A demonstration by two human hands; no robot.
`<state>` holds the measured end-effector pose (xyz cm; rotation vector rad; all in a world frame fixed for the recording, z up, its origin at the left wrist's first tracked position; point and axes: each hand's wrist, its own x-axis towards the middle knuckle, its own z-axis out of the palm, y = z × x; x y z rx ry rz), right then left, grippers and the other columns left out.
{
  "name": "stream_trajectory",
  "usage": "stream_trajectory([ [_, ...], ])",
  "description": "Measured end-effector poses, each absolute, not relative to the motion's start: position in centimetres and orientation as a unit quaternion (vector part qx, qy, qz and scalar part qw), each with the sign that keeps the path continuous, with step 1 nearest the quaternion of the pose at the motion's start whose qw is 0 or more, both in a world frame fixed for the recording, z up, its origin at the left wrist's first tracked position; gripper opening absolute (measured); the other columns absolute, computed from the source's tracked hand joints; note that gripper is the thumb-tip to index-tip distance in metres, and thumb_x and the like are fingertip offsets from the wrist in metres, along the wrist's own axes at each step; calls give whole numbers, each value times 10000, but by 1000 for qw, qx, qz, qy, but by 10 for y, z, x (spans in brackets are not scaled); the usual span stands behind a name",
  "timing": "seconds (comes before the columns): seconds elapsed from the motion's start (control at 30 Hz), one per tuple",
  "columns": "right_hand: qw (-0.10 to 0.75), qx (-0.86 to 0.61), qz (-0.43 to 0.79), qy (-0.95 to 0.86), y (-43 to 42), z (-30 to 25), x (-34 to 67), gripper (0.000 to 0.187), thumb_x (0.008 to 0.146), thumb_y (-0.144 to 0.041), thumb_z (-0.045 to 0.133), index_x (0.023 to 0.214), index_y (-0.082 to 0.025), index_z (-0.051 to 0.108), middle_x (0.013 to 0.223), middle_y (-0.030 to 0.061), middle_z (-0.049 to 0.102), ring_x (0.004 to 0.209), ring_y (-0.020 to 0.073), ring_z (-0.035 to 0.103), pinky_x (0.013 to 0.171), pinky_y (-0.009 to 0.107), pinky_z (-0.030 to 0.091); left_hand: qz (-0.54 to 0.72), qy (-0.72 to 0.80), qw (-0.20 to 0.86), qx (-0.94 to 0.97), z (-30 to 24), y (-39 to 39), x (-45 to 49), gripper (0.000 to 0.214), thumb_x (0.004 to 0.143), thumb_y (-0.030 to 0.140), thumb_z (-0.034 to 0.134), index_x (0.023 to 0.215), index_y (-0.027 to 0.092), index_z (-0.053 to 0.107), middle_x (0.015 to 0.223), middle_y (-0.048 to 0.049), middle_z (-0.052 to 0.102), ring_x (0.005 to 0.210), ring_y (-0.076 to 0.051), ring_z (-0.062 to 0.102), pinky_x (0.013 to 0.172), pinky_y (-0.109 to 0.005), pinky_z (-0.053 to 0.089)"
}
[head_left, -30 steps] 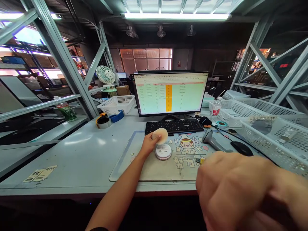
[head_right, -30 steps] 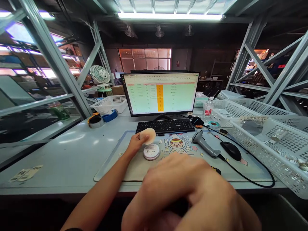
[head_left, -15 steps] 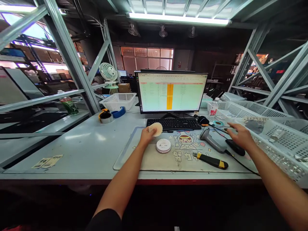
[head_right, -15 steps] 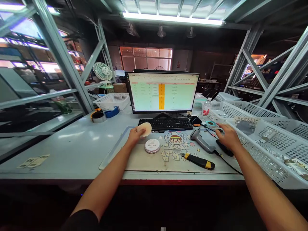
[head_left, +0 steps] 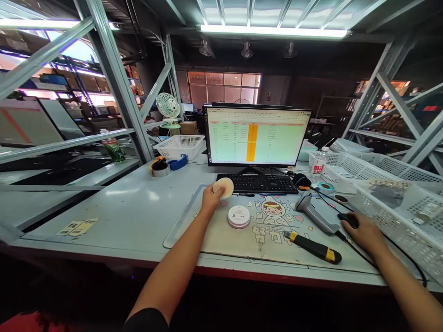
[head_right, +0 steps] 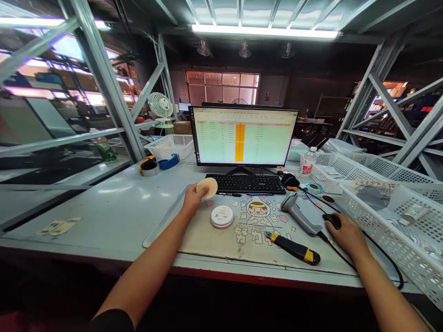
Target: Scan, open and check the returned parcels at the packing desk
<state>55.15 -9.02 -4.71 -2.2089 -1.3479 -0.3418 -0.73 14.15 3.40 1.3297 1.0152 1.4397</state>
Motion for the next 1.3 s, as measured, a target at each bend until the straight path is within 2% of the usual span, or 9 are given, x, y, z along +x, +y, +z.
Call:
stream_trajectory([
  [0.1, 255, -824, -120, -492, -93, -48, 551, 532, 864, -618, 502, 1193, -222, 637, 1253, 223, 693, 1127, 418, 672, 956, 528, 526, 574, 416, 456, 539, 32, 141, -7, 552, 658, 484, 788, 1058, 104, 771, 929, -103, 766, 756, -231, 674, 590, -300, 563],
  [0.2, 250, -824, -126, -493, -95, -49, 546, 499, 908, -597, 467, 1227, -247, 625, 1305, 228, 667, 1189, 424, 649, 994, 532, 501, 565, 420, 460, 541, 32, 139, -7, 603, 657, 491, 817, 1108, 94, 766, 959, -119, 767, 740, -237, 680, 551, -302, 565],
  [0.4, 243, -824, -170, -484, -91, -56, 544, 590, 937, -578, 383, 1305, -200, 648, 1379, 238, 629, 1273, 409, 611, 1093, 513, 474, 550, 415, 486, 538, 32, 137, -3, 595, 669, 511, 834, 1111, 122, 745, 1020, -123, 755, 768, -228, 685, 508, -277, 565],
  [0.6, 241, -836, -159, -466, -90, -57, 550, 698, 863, -629, 435, 1331, -150, 631, 1303, 218, 679, 1182, 431, 654, 1025, 562, 528, 544, 417, 499, 531, 31, 136, 1, 543, 692, 485, 825, 1108, 149, 729, 988, -103, 738, 775, -226, 677, 508, -287, 569],
  [0.7, 240, -827, -172, -478, -91, -58, 551, 657, 864, -621, 461, 1284, -150, 644, 1241, 200, 703, 1109, 400, 681, 983, 541, 550, 545, 425, 497, 525, 30, 137, 1, 522, 695, 470, 835, 1090, 145, 732, 1000, -113, 745, 788, -237, 692, 516, -300, 580],
  [0.9, 246, -808, -205, -494, -89, -64, 554, 590, 912, -544, 424, 1283, -159, 675, 1305, 182, 692, 1194, 369, 657, 1072, 519, 502, 551, 416, 503, 520, 27, 140, 0, 519, 721, 444, 848, 1111, 119, 740, 1041, -146, 755, 795, -251, 703, 492, -298, 586],
  [1.03, 243, -819, -190, -484, -90, -63, 553, 660, 925, -563, 441, 1388, -123, 606, 1339, 206, 671, 1220, 374, 645, 1061, 513, 504, 541, 410, 510, 528, 27, 138, 0, 560, 742, 437, 834, 1199, 135, 715, 1124, -148, 740, 868, -256, 702, 515, -279, 586],
  [1.17, 246, -830, -176, -469, -93, -60, 550, 664, 914, -593, 486, 1382, -137, 601, 1236, 201, 699, 1119, 369, 679, 998, 514, 526, 546, 417, 498, 529, 25, 139, 3, 679, 750, 421, 815, 1360, 193, 622, 1254, -136, 703, 913, -247, 706, 546, -280, 585],
  [1.3, 252, -824, -188, -472, -93, -60, 548, 635, 908, -572, 488, 1362, -144, 606, 1215, 192, 701, 1092, 355, 681, 980, 506, 530, 535, 491, 386, 569, 22, 158, -12, 546, 828, 389, 723, 1321, 179, 619, 1144, -117, 744, 897, -227, 725, 709, -307, 602],
])
